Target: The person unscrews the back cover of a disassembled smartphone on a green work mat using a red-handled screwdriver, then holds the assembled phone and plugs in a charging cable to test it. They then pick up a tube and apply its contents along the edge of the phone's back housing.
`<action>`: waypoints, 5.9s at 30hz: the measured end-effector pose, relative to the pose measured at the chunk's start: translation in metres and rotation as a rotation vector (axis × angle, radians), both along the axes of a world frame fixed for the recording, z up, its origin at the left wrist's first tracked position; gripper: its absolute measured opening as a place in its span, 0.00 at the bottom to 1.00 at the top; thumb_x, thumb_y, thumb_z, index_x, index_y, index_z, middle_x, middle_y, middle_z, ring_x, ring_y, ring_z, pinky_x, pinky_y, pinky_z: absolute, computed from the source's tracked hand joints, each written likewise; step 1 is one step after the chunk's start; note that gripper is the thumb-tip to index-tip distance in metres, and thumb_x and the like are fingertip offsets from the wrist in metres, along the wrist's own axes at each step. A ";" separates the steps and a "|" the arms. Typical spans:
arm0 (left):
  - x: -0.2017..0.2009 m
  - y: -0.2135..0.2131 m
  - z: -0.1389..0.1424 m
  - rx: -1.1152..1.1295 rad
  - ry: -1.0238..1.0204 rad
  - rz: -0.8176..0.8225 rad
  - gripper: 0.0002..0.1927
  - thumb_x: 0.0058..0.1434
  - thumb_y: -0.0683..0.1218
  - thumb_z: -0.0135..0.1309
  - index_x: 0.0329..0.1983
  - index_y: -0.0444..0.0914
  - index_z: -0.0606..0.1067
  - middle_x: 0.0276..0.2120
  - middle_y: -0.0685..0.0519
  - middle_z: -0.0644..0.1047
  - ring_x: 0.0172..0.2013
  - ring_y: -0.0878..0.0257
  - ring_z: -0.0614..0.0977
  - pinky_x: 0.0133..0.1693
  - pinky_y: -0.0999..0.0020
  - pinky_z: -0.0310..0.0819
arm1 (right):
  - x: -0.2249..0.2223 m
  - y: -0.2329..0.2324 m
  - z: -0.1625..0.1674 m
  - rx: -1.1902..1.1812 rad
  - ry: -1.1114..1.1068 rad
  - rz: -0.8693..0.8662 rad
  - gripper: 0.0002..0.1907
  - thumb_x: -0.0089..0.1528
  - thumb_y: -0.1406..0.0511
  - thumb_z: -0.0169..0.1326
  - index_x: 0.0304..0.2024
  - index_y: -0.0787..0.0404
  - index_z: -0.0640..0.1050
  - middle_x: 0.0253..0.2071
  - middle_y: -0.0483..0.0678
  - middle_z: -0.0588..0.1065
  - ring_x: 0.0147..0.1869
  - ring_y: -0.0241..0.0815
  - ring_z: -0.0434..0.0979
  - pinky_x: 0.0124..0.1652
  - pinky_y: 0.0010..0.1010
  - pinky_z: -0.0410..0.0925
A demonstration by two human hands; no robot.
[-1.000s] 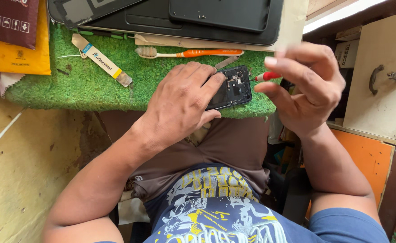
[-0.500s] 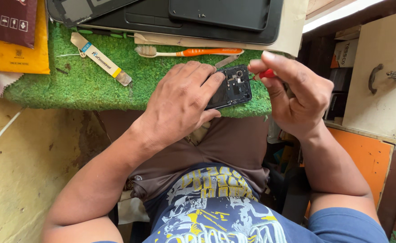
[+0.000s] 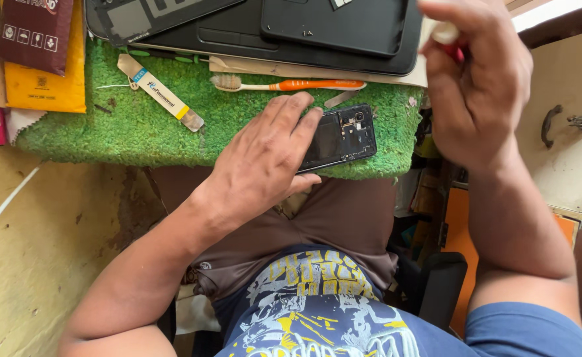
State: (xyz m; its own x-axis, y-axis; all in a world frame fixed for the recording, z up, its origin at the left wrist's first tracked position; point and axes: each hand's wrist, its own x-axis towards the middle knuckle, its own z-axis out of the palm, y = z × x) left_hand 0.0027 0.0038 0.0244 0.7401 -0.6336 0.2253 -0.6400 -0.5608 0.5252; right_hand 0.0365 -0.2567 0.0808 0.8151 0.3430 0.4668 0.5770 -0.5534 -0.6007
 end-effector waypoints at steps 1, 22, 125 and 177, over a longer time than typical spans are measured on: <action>0.000 0.001 0.000 -0.003 0.009 0.005 0.47 0.43 0.53 0.73 0.62 0.26 0.68 0.61 0.34 0.68 0.62 0.39 0.70 0.61 0.51 0.67 | 0.008 0.000 0.004 -0.124 -0.030 0.000 0.10 0.74 0.77 0.55 0.58 0.67 0.76 0.41 0.54 0.75 0.38 0.41 0.72 0.39 0.30 0.65; 0.001 0.003 0.000 -0.067 0.041 -0.012 0.44 0.42 0.51 0.73 0.59 0.25 0.70 0.59 0.37 0.69 0.60 0.41 0.71 0.61 0.54 0.69 | 0.089 0.056 0.001 -0.727 0.047 0.274 0.07 0.64 0.64 0.60 0.39 0.63 0.80 0.29 0.56 0.76 0.28 0.55 0.76 0.28 0.44 0.68; 0.006 -0.021 -0.004 0.233 -0.044 0.002 0.45 0.45 0.59 0.69 0.68 0.50 0.69 0.64 0.37 0.67 0.63 0.40 0.68 0.60 0.45 0.64 | -0.019 0.013 -0.076 0.342 0.011 0.073 0.24 0.76 0.74 0.54 0.71 0.62 0.62 0.51 0.56 0.76 0.47 0.43 0.84 0.46 0.32 0.81; 0.005 -0.015 -0.014 0.050 -0.030 0.054 0.46 0.45 0.59 0.71 0.61 0.29 0.69 0.59 0.35 0.68 0.61 0.39 0.69 0.62 0.47 0.65 | -0.018 0.017 -0.029 0.048 -0.050 0.062 0.12 0.62 0.69 0.67 0.48 0.62 0.83 0.41 0.51 0.79 0.45 0.43 0.79 0.45 0.33 0.73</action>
